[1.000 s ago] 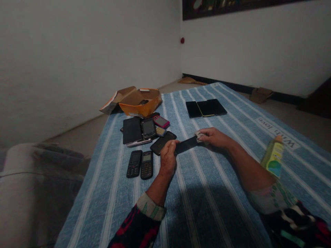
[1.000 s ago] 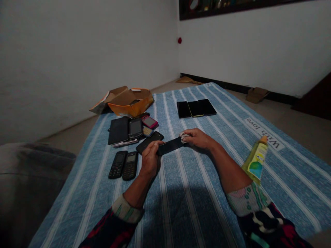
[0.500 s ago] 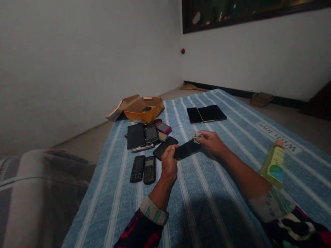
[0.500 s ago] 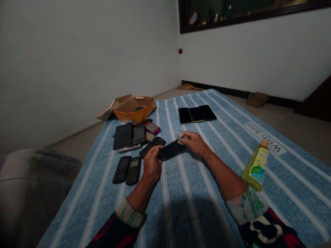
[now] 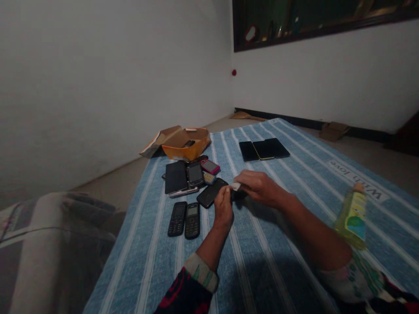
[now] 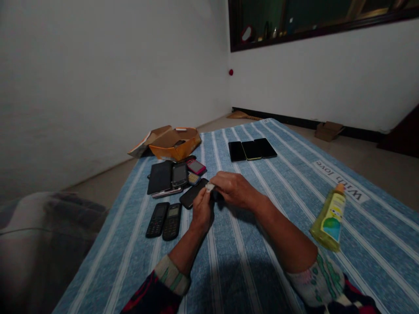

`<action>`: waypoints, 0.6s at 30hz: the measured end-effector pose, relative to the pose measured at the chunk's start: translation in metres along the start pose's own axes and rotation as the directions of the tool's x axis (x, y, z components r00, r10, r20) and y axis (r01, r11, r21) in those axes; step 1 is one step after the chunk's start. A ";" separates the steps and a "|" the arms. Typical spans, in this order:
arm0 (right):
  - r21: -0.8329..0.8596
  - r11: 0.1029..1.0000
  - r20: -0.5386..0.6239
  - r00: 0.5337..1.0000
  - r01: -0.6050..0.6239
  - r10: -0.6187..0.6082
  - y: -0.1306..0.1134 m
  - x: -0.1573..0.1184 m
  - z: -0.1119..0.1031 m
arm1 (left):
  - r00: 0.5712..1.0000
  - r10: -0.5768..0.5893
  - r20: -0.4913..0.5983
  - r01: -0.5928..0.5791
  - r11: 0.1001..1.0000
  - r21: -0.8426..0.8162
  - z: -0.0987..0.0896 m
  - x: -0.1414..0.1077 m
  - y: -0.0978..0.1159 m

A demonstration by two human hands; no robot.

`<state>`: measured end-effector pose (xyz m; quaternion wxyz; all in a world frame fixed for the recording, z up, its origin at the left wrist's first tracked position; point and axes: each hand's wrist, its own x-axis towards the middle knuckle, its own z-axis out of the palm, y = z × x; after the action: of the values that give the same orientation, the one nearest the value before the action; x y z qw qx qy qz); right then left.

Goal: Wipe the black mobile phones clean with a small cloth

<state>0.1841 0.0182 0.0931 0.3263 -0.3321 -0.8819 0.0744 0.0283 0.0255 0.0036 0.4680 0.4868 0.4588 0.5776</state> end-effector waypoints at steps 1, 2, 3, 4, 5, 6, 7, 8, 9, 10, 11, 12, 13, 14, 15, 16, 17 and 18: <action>-0.010 1.000 0.004 1.000 0.007 -0.007 0.000 0.001 0.001 | 1.000 0.022 0.004 -0.022 1.000 0.011 -0.001 0.000 0.000; -0.017 1.000 0.005 1.000 0.013 -0.013 0.000 0.002 0.002 | 0.999 0.039 0.009 -0.039 0.999 0.015 -0.002 0.000 0.000; -0.022 1.000 0.004 1.000 0.016 -0.016 0.000 0.004 0.003 | 0.999 0.050 0.010 -0.050 0.999 0.017 -0.002 0.000 0.001; -0.026 1.000 0.001 1.000 0.018 -0.018 0.001 0.005 0.004 | 0.998 0.058 0.009 -0.058 0.998 0.020 -0.003 0.000 0.001; -0.030 0.999 -0.005 1.000 0.017 -0.017 0.001 0.006 0.006 | 0.998 0.067 0.005 -0.067 0.998 0.022 -0.003 -0.001 0.001; -0.036 0.999 -0.012 1.000 0.012 -0.013 0.002 0.007 0.007 | 0.997 0.081 -0.001 -0.080 0.996 0.025 -0.003 -0.002 0.002; -0.046 0.999 -0.018 1.000 0.005 -0.006 0.003 0.008 0.008 | 0.995 0.101 -0.007 -0.101 0.995 0.028 -0.003 -0.003 0.004; -0.059 0.998 -0.024 1.000 -0.005 0.003 0.004 0.009 0.010 | 0.992 0.126 -0.009 -0.126 0.992 0.033 -0.003 -0.005 0.005; -0.073 0.997 -0.030 0.999 -0.014 0.012 0.004 0.010 0.011 | 0.988 0.156 -0.008 -0.155 0.987 0.039 -0.003 -0.007 0.008; -0.086 0.996 -0.035 0.999 -0.024 0.021 0.004 0.011 0.012 | 0.983 0.185 -0.003 -0.185 0.982 0.044 -0.002 -0.010 0.011; -0.096 0.995 -0.039 0.999 -0.034 0.030 0.004 0.011 0.013 | 0.978 0.207 0.011 -0.207 0.977 0.052 -0.002 -0.012 0.014; -0.103 0.994 -0.041 0.999 -0.039 0.035 0.003 0.011 0.013 | 0.975 0.221 0.022 -0.222 0.973 0.056 -0.001 -0.013 0.017; -0.108 0.993 -0.039 0.999 -0.042 0.038 0.002 0.011 0.014 | 0.973 0.225 0.042 -0.227 0.972 0.062 -0.001 -0.014 0.020; -0.114 0.993 -0.036 0.999 -0.043 0.040 0.000 0.012 0.014 | 0.973 0.222 0.056 -0.225 0.972 0.071 0.000 -0.015 0.022; -0.123 0.992 -0.032 0.999 -0.043 0.040 -0.001 0.012 0.015 | 0.975 0.214 0.066 -0.219 0.972 0.081 -0.001 -0.015 0.023; -0.132 0.990 -0.028 0.999 -0.042 0.039 -0.002 0.012 0.015 | 0.976 0.203 0.073 -0.209 0.973 0.093 -0.001 -0.014 0.024; -0.141 0.989 -0.023 0.999 -0.040 0.037 -0.003 0.013 0.016 | 0.979 0.192 0.075 -0.199 0.975 0.104 -0.002 -0.013 0.024; -0.147 0.988 -0.022 0.999 -0.038 0.035 -0.003 0.013 0.016 | 0.980 0.183 0.074 -0.190 0.975 0.112 -0.003 -0.012 0.024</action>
<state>0.1648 0.0252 0.0886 0.3078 -0.3723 -0.8755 0.0119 0.0244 0.0102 0.0253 0.3964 0.5726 0.4293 0.5750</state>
